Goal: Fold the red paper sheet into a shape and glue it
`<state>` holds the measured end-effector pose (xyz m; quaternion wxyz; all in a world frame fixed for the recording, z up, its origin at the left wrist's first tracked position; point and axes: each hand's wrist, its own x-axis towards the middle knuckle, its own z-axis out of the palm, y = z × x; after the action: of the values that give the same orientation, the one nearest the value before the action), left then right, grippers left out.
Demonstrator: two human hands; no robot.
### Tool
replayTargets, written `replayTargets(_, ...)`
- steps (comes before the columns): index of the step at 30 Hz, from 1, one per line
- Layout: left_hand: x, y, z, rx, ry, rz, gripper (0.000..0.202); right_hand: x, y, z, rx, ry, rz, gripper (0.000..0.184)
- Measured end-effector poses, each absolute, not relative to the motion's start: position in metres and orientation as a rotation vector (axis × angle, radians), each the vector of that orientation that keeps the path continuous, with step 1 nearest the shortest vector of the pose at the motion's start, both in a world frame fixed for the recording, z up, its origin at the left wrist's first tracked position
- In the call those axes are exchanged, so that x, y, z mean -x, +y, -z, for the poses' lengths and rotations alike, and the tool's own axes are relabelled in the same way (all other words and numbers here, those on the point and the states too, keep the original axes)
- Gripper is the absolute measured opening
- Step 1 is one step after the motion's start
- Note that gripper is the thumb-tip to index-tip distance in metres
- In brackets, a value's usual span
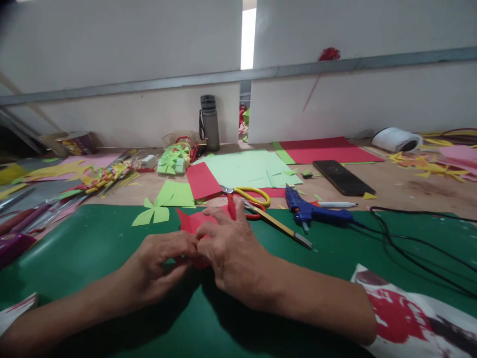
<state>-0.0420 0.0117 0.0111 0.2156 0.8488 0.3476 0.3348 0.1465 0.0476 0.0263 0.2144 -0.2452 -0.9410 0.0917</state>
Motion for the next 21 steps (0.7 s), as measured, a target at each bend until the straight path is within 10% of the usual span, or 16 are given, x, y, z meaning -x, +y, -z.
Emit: replayTargets(21, 0.0421, 0.0094, -0.0186, -2.266, 1.149, -0.769, 0.008, -0.1456, 0.046, -0.0237, 0.71, -2.546, -0.34, 0.019)
